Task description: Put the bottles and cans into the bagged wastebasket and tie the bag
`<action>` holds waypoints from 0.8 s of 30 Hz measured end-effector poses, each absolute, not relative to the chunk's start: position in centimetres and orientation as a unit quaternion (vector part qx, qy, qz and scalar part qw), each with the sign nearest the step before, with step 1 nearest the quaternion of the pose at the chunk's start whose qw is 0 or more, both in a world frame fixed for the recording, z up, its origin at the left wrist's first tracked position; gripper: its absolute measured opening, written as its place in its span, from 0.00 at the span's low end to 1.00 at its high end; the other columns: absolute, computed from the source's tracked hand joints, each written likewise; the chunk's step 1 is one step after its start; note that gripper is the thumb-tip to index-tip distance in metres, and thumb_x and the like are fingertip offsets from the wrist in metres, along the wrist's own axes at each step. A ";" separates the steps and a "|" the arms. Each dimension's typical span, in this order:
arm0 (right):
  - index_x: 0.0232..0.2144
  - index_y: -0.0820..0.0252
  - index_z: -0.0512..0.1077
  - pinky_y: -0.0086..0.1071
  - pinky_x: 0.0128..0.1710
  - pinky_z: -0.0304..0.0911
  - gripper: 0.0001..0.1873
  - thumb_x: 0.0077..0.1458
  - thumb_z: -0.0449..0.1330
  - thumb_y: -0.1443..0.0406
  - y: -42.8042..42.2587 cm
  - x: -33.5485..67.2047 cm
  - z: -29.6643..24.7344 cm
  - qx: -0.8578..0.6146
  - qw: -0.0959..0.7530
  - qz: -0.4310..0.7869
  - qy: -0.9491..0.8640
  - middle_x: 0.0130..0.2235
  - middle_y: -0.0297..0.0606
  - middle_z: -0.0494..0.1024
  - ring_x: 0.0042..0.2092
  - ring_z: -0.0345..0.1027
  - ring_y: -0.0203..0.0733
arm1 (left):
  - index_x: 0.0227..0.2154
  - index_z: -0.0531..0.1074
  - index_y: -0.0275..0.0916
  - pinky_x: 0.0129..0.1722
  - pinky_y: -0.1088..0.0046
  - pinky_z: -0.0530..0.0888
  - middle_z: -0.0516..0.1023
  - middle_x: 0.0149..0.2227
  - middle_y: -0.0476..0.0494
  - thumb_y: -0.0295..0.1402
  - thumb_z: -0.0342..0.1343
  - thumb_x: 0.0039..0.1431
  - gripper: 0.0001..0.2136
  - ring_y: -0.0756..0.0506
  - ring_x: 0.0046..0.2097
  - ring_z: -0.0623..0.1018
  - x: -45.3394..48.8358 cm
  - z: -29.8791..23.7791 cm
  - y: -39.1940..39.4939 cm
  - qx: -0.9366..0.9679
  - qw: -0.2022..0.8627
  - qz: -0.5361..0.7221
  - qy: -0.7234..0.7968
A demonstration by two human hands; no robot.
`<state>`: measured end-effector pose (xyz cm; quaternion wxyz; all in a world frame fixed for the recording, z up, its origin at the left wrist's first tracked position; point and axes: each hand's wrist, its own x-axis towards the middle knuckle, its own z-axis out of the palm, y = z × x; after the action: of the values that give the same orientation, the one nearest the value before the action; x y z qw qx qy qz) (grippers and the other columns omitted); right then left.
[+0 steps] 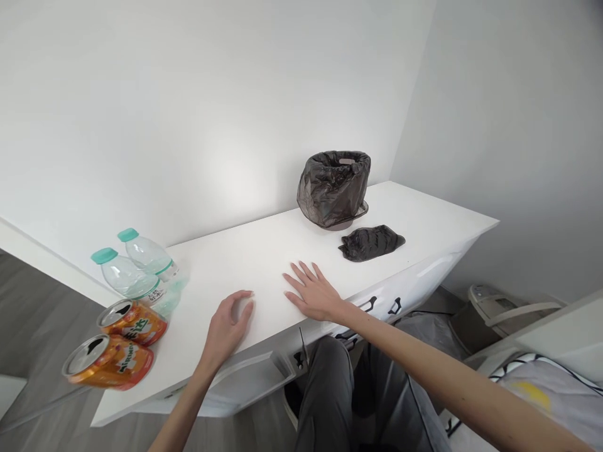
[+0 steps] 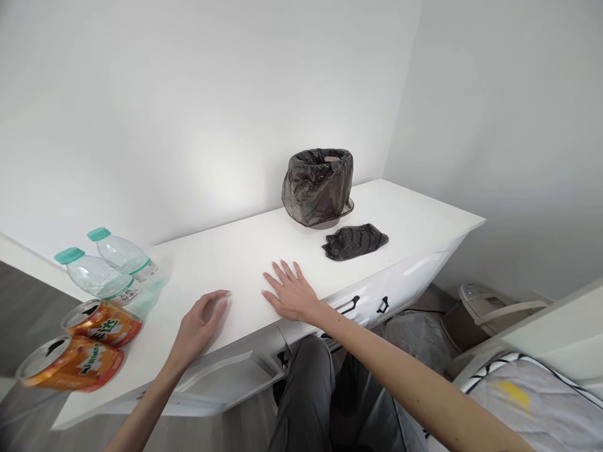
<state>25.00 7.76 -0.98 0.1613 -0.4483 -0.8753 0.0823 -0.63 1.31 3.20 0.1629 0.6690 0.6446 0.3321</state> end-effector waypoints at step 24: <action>0.75 0.53 0.53 0.56 0.75 0.29 0.36 0.73 0.36 0.45 7.1 24.4 -1.0 -0.457 0.167 0.095 -0.869 0.77 0.40 0.44 0.78 0.31 0.52 | 0.71 0.61 0.35 0.72 0.49 0.58 0.58 0.73 0.36 0.46 0.42 0.74 0.30 0.34 0.75 0.56 -0.6 -0.9 1.3 0.735 -0.081 0.148 0.657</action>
<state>24.41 7.06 -0.99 0.1667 -0.4566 -0.8687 0.0948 -0.62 1.25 -0.87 -0.0809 0.7345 0.6572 0.1484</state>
